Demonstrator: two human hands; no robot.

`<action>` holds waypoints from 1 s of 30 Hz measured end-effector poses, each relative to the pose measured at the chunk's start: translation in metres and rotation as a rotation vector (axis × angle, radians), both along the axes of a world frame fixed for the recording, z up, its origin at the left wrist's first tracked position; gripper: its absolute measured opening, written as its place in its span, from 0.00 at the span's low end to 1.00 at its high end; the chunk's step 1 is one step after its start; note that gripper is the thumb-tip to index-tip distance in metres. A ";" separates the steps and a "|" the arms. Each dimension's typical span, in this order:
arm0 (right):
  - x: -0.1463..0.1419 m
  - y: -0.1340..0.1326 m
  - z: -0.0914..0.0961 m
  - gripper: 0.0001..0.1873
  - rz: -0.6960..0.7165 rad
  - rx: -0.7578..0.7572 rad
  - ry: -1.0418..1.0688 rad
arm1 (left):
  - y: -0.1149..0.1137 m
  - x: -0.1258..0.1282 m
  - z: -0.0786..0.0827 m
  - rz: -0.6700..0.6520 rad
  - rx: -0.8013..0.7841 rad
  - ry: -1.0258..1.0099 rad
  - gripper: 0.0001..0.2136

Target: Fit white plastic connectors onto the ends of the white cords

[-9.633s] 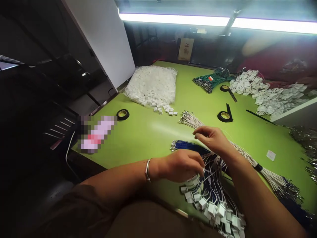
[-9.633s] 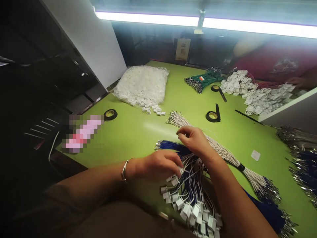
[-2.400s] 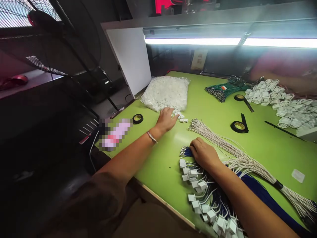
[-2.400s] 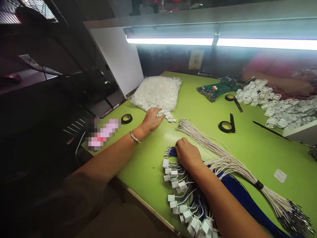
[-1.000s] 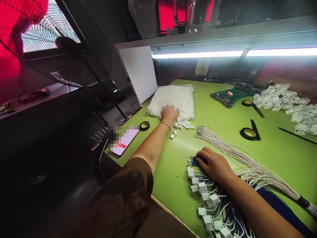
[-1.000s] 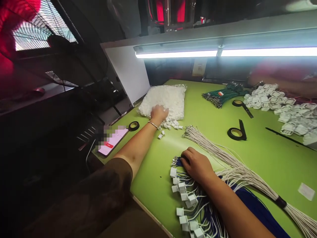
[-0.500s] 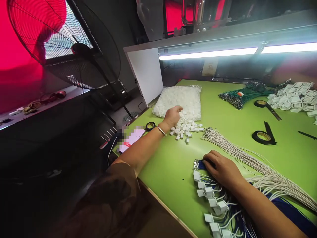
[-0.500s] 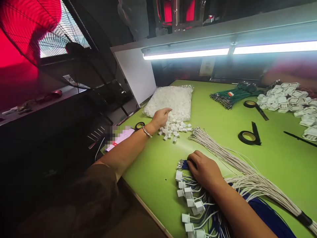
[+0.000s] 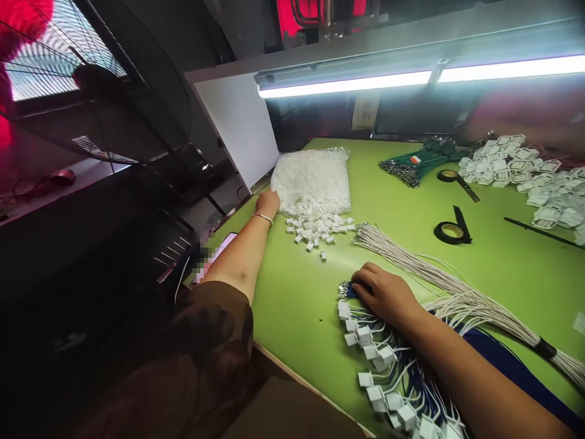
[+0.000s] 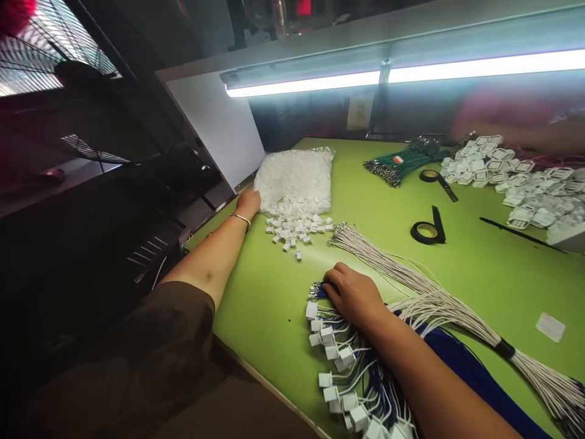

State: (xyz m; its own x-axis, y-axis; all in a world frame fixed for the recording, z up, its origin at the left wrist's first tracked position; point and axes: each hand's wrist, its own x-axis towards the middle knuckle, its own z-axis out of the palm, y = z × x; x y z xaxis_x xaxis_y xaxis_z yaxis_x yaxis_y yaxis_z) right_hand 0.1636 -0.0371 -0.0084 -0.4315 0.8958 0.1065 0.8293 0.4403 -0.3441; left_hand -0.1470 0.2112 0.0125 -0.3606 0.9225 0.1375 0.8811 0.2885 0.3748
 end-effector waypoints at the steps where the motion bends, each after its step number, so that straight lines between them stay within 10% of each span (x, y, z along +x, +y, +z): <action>1: 0.000 0.000 0.001 0.09 -0.002 -0.004 -0.013 | -0.002 0.004 -0.004 -0.021 -0.001 0.006 0.16; 12: -0.003 0.002 0.005 0.09 -0.016 -0.032 -0.080 | -0.051 0.036 -0.015 -0.107 0.045 0.021 0.17; 18: -0.005 0.000 0.007 0.08 0.008 -0.052 -0.060 | -0.099 0.055 0.008 -0.095 0.257 0.023 0.22; 23: -0.002 0.004 0.000 0.07 -0.065 -0.059 0.122 | -0.167 0.093 0.022 -0.502 0.090 0.032 0.15; 30: 0.002 0.008 -0.005 0.07 -0.173 -0.114 0.457 | -0.202 0.117 -0.004 -0.726 -0.068 0.195 0.10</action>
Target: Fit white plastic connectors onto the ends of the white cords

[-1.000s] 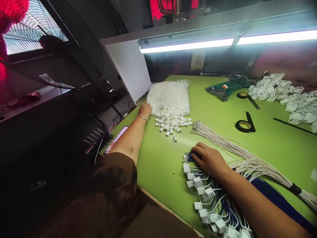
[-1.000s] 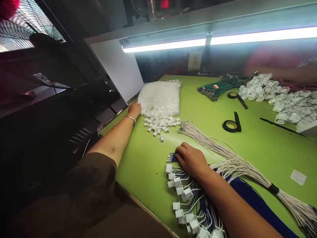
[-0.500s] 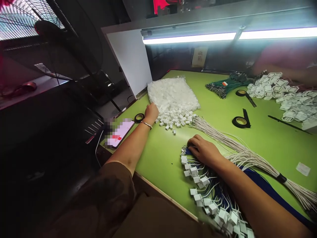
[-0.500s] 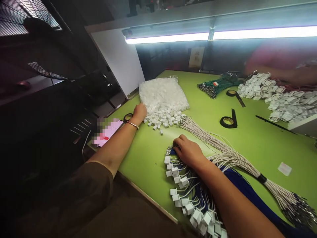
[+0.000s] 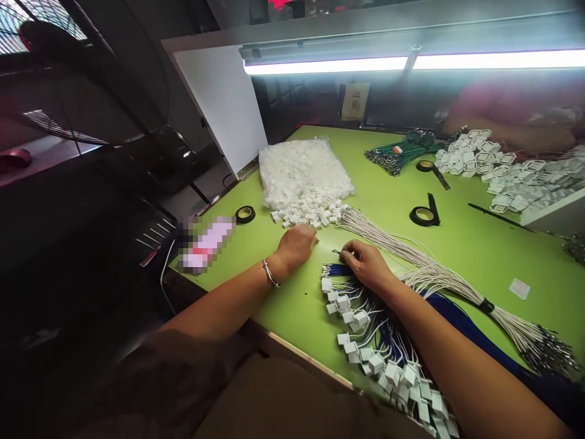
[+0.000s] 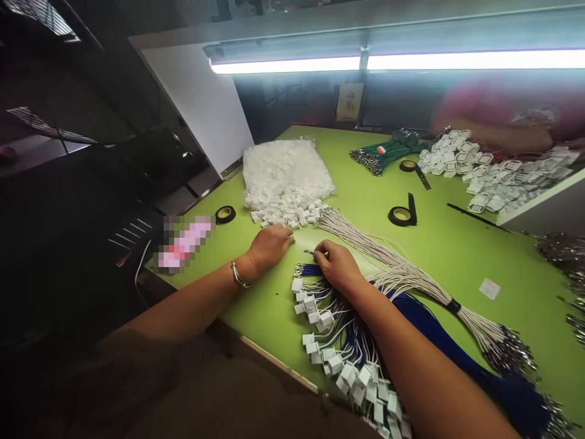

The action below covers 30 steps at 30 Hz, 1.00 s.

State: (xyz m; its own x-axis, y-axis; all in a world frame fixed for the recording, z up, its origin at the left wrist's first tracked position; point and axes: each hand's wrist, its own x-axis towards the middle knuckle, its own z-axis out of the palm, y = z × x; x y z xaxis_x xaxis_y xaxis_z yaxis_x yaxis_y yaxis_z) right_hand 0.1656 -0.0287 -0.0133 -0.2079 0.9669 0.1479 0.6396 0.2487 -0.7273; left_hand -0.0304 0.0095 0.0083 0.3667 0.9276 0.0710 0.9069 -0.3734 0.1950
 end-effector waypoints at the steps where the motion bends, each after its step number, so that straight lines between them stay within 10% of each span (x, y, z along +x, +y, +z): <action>1: 0.000 0.000 0.000 0.07 -0.001 -0.015 0.034 | 0.000 -0.001 -0.002 -0.031 0.010 -0.026 0.11; 6: 0.000 0.001 -0.002 0.07 -0.026 -0.029 0.115 | 0.010 -0.001 0.006 0.058 -0.065 -0.554 0.11; 14: 0.004 -0.002 0.008 0.13 -0.042 -0.138 0.430 | 0.003 0.032 0.003 0.164 -0.720 -1.543 0.15; 30: 0.002 -0.008 0.010 0.08 -0.204 0.093 0.229 | -0.007 0.034 -0.016 0.148 -1.049 -1.684 0.12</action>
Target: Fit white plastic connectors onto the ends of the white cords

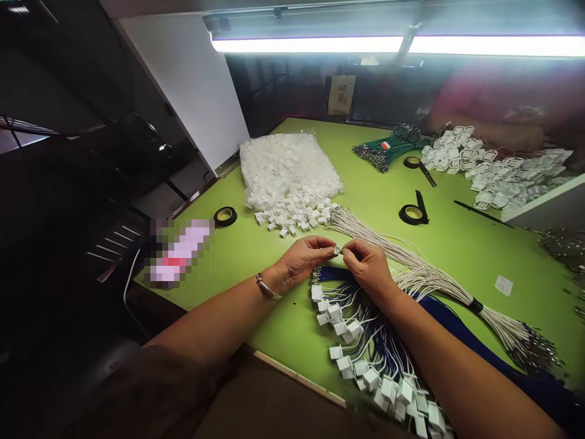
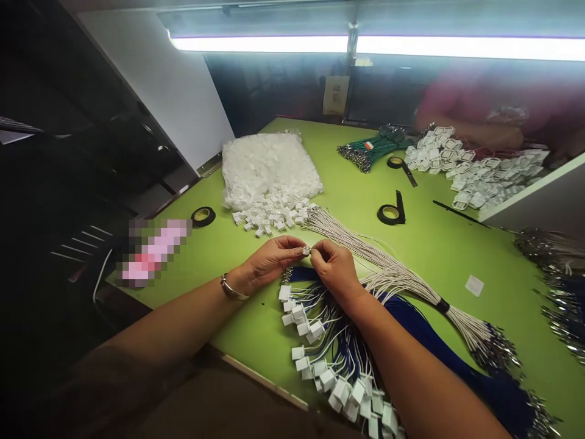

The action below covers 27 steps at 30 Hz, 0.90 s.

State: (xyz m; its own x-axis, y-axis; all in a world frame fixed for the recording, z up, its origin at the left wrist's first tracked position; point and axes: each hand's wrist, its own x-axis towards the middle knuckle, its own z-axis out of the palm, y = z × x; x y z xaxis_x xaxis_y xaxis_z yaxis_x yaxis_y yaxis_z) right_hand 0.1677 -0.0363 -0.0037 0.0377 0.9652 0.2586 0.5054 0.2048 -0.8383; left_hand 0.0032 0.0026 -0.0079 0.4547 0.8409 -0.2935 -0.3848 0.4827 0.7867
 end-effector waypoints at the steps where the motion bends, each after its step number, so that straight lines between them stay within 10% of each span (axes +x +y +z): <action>1: 0.000 0.000 -0.001 0.08 -0.001 0.005 -0.012 | -0.001 0.000 0.000 0.012 0.004 -0.008 0.12; 11: -0.001 -0.003 -0.002 0.06 0.004 0.031 -0.142 | -0.003 0.002 0.002 0.031 0.054 0.052 0.11; 19: 0.004 -0.001 -0.002 0.06 0.050 0.037 -0.265 | 0.003 0.001 0.008 0.046 0.560 0.376 0.02; 27: 0.004 -0.002 -0.001 0.06 0.088 0.042 -0.346 | 0.004 -0.003 0.005 -0.055 0.536 0.405 0.06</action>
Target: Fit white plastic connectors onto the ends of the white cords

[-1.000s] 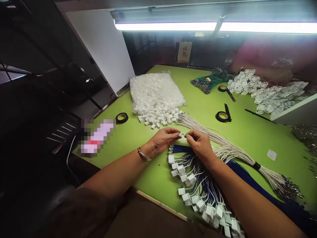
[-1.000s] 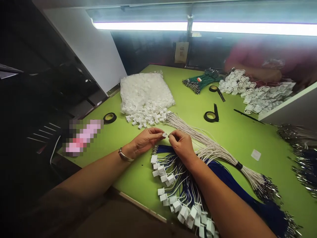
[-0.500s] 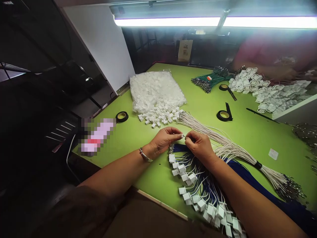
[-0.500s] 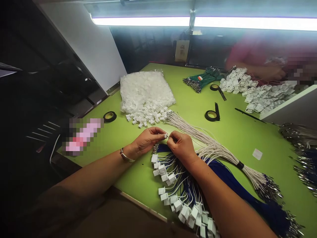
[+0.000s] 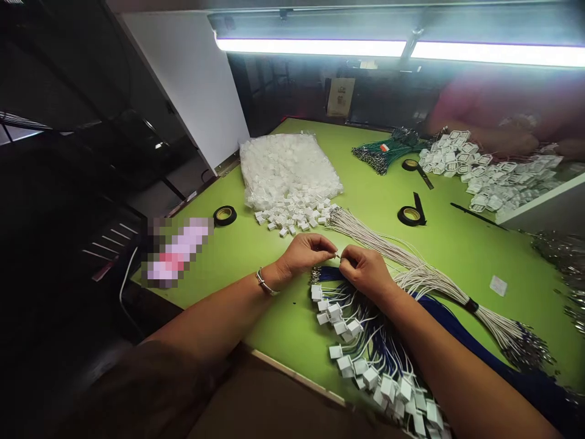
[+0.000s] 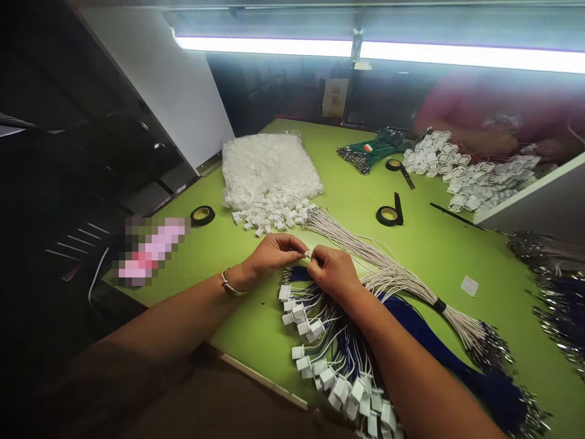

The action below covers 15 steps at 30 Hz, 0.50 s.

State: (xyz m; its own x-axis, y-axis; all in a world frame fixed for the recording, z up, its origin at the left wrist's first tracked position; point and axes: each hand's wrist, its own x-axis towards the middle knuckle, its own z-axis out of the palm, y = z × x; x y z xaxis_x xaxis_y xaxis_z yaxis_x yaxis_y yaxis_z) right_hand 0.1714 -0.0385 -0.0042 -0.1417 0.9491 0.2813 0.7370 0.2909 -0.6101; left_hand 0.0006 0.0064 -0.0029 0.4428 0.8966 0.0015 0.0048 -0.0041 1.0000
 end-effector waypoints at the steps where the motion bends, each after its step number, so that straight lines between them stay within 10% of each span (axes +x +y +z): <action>1: 0.000 0.000 0.000 0.06 -0.010 -0.003 0.008 | -0.001 0.001 0.000 0.019 0.038 0.024 0.05; 5: 0.000 0.001 -0.001 0.07 -0.012 0.017 -0.019 | -0.002 0.003 0.003 0.052 0.236 0.101 0.03; 15: -0.002 -0.002 -0.001 0.08 -0.018 0.034 0.013 | -0.007 0.008 0.001 0.070 0.099 0.096 0.04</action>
State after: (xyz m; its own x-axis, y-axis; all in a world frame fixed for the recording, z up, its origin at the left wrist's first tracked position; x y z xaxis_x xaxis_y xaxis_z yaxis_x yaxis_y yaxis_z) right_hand 0.1694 -0.0405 -0.0056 -0.1209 0.9412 0.3154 0.7347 0.2985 -0.6092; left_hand 0.0088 -0.0008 -0.0014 0.3817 0.9228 0.0526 0.1037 -0.0993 0.9896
